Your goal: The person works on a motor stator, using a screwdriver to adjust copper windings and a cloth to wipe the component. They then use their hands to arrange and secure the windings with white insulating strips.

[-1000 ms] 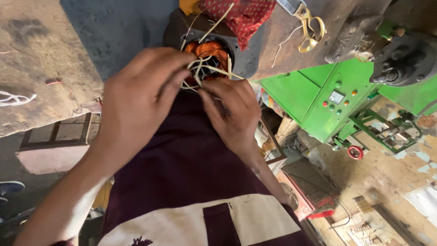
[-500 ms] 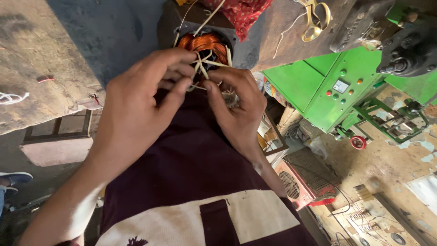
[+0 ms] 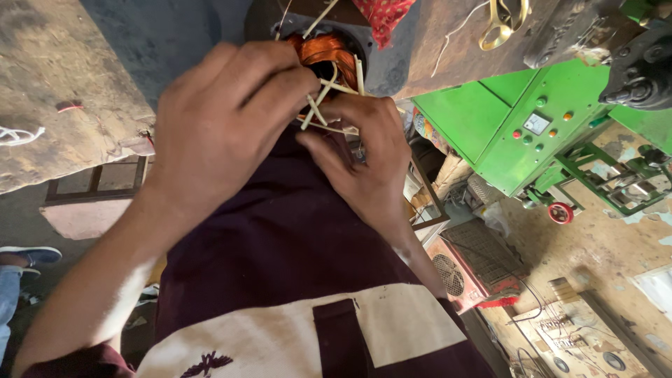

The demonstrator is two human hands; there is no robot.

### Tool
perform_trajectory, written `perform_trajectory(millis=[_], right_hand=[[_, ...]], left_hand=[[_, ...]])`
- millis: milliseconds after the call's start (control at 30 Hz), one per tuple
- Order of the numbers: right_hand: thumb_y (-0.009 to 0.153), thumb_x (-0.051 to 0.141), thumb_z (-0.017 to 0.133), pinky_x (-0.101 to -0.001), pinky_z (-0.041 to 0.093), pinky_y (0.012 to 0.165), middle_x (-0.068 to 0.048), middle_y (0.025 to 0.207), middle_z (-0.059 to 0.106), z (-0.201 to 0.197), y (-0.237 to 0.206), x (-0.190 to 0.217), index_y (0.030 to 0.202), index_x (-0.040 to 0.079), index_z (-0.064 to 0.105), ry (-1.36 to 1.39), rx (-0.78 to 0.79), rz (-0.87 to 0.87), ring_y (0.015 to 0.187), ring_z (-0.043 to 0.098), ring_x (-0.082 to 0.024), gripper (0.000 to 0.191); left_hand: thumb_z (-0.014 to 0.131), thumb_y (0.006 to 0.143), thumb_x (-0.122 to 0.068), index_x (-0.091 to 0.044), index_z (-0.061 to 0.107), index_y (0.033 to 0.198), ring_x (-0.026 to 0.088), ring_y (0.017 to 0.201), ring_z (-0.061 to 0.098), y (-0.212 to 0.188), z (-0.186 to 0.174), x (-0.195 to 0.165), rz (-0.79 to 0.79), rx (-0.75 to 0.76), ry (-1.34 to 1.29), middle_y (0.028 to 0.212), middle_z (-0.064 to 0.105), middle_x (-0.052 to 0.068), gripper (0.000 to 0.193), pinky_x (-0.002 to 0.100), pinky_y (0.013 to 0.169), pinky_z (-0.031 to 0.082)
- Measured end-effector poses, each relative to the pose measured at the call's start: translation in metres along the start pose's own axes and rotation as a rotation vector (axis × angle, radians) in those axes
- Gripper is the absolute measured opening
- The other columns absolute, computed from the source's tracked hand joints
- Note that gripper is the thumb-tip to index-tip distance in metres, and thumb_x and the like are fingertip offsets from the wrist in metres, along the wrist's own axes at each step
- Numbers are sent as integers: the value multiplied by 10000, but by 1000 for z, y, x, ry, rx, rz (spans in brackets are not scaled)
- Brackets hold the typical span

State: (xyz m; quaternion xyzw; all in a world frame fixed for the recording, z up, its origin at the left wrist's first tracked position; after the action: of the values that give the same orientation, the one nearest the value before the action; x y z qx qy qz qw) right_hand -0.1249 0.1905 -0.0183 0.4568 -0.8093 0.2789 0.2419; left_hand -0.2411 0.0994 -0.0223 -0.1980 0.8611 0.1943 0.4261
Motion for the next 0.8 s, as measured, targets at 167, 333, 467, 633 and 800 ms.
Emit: perform_trajectory(millis=[167,333,467,633,800], right_hand=[[973,29,841,-371,519,872,-53,1162,668,6,1,8,1178,72,625,-95,-64,-93,1002,658,-261,300],[930,15,848,-382,510,841,-73,1144,642,6,1,10,1141,76,662,-172,-45,-119,1025,626,-287,287],[935,18,852,-382,524,893,-51,1164,645,4,0,13,1170,82,695,-160,28,-152,1076,623,-282,289],[901,25,827,-395,537,953,-33,1179,663,2,0,21,1184,106,742,-262,105,-172,1113,620,-276,306],[920,17,810,-370,533,928,-7,1216,679,-5,5,34,1208,129,753,-323,135,-209,1086,649,-239,314]], left_hand=[[771,907,-116,-95,733,1133,170,988,645,3,-7,-2,128,92,133,1168,650,23,230,291,759,555],[720,782,-133,-140,765,1043,147,927,647,3,-6,-5,185,245,210,1100,673,-16,264,285,717,561],[719,772,-134,-127,767,1046,152,916,651,0,-5,-9,214,224,195,1094,672,-14,279,288,735,568],[765,832,-138,-124,773,1056,159,910,662,-8,-2,0,124,190,121,1075,678,-3,225,303,720,560],[858,943,-172,-68,743,1082,208,920,663,-18,4,7,-48,59,-79,1072,661,33,208,328,751,568]])
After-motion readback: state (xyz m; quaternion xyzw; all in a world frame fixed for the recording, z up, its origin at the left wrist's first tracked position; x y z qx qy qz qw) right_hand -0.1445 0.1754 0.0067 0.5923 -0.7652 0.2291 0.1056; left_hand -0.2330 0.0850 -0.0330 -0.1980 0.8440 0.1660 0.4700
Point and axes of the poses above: each hand's wrist, its own y-axis towards the middle knuckle, its own z-axis out of the palm, x = y × z, the point moved 10 cm from there along y, towards the middle knuckle
